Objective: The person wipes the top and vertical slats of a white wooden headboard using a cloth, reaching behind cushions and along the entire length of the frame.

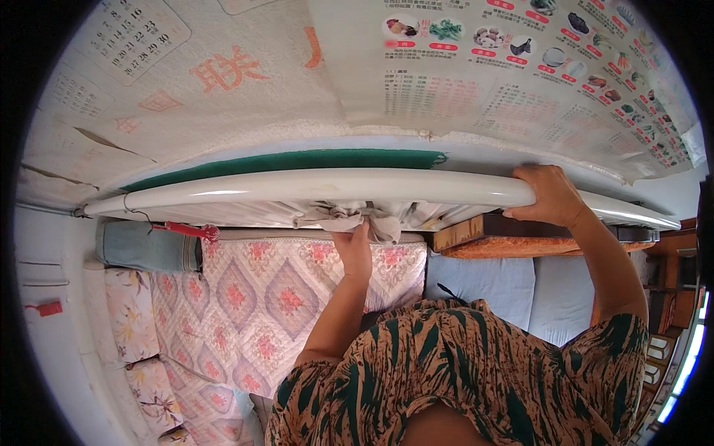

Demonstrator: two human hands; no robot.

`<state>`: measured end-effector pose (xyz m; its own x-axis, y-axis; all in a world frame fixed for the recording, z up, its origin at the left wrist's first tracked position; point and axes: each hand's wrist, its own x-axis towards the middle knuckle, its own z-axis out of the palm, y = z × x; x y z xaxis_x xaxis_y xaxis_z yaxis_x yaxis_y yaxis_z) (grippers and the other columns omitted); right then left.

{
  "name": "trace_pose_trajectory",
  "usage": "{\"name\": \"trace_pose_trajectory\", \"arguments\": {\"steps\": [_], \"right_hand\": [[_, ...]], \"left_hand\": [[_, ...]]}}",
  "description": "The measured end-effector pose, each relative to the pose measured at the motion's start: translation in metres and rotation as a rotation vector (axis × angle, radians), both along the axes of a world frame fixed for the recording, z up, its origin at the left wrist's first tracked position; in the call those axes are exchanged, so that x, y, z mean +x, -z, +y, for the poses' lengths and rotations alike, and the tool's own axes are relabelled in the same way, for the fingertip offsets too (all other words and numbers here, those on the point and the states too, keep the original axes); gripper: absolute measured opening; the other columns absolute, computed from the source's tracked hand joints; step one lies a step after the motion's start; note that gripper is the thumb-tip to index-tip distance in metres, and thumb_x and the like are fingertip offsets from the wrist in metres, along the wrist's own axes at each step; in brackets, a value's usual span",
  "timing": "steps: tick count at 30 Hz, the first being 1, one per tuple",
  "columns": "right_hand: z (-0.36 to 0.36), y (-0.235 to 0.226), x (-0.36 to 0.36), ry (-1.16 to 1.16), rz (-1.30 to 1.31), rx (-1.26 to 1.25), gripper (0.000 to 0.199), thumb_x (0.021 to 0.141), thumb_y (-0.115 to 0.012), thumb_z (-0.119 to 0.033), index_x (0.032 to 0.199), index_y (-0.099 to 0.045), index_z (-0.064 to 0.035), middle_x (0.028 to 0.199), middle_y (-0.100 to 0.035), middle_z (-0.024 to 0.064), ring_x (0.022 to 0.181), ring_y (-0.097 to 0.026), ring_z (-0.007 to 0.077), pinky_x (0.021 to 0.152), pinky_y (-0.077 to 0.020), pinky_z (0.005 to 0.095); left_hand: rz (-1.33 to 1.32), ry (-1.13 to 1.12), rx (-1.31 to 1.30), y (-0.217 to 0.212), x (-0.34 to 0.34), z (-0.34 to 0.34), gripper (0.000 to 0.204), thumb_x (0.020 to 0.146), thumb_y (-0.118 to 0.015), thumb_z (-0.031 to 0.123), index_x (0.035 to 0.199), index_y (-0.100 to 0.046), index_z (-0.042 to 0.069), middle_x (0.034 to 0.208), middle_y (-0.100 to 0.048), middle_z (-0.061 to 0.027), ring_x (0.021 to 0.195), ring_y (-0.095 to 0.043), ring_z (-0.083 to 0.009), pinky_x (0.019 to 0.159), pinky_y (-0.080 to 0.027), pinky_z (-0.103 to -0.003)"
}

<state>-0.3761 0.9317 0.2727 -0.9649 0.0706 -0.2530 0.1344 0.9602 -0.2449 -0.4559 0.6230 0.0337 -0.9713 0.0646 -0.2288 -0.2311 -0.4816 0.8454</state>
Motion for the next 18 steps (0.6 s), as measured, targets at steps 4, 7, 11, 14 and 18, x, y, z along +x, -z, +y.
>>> {"name": "trace_pose_trajectory", "arguments": {"steps": [4, 7, 11, 14, 18], "right_hand": [[-0.002, -0.002, -0.003, -0.024, 0.009, 0.021, 0.049, 0.064, -0.079, -0.045, 0.091, -0.065, -0.0057, 0.087, -0.068, 0.0167, 0.085, -0.065, 0.0365, 0.08, -0.0503, 0.0444], [0.005, 0.006, 0.003, -0.054, 0.091, 0.04, 0.047, 0.06, -0.082, -0.037, 0.089, -0.064, -0.004, 0.088, -0.068, 0.0161, 0.081, -0.065, 0.036, 0.076, -0.0508, 0.0426], [0.008, 0.012, 0.003, -0.05, 0.08, 0.016, 0.047, 0.06, -0.082, -0.036, 0.09, -0.065, -0.0042, 0.087, -0.068, 0.0156, 0.082, -0.065, 0.0358, 0.076, -0.0509, 0.0425], [0.006, 0.007, 0.004, -0.027, 0.075, 0.031, 0.048, 0.06, -0.081, -0.038, 0.09, -0.065, -0.0044, 0.086, -0.068, 0.0158, 0.082, -0.065, 0.0363, 0.077, -0.0507, 0.0433], [-0.001, 0.003, -0.001, -0.041, 0.055, 0.007, 0.048, 0.062, -0.079, -0.042, 0.089, -0.064, -0.0045, 0.084, -0.067, 0.0169, 0.082, -0.064, 0.0371, 0.078, -0.0503, 0.0448]], "left_hand": [[-0.021, -0.081, -0.189, 0.031, -0.015, -0.013, 0.063, 0.084, -0.061, -0.005, 0.14, -0.033, 0.006, 0.129, -0.05, -0.0083, 0.114, -0.051, -0.0184, 0.099, -0.041, -0.031], [0.067, -0.088, -0.102, -0.022, -0.012, -0.01, 0.065, 0.084, -0.061, -0.003, 0.141, -0.028, 0.002, 0.131, -0.047, -0.0112, 0.116, -0.048, -0.0187, 0.1, -0.039, -0.031], [0.251, -0.129, -0.078, -0.092, -0.007, -0.004, 0.064, 0.088, -0.062, 0.0, 0.142, -0.026, 0.001, 0.133, -0.045, -0.0101, 0.119, -0.045, -0.018, 0.104, -0.035, -0.029], [0.302, -0.114, -0.204, -0.062, -0.01, -0.007, 0.058, 0.091, -0.062, 0.003, 0.139, -0.03, -0.002, 0.134, -0.044, -0.0115, 0.118, -0.046, -0.0182, 0.102, -0.037, -0.03], [0.258, -0.077, -0.566, 0.032, -0.012, -0.038, 0.038, 0.09, -0.06, 0.0, 0.125, -0.048, 0.0, 0.119, -0.057, -0.0085, 0.105, -0.055, -0.0167, 0.094, -0.043, -0.029]]}}
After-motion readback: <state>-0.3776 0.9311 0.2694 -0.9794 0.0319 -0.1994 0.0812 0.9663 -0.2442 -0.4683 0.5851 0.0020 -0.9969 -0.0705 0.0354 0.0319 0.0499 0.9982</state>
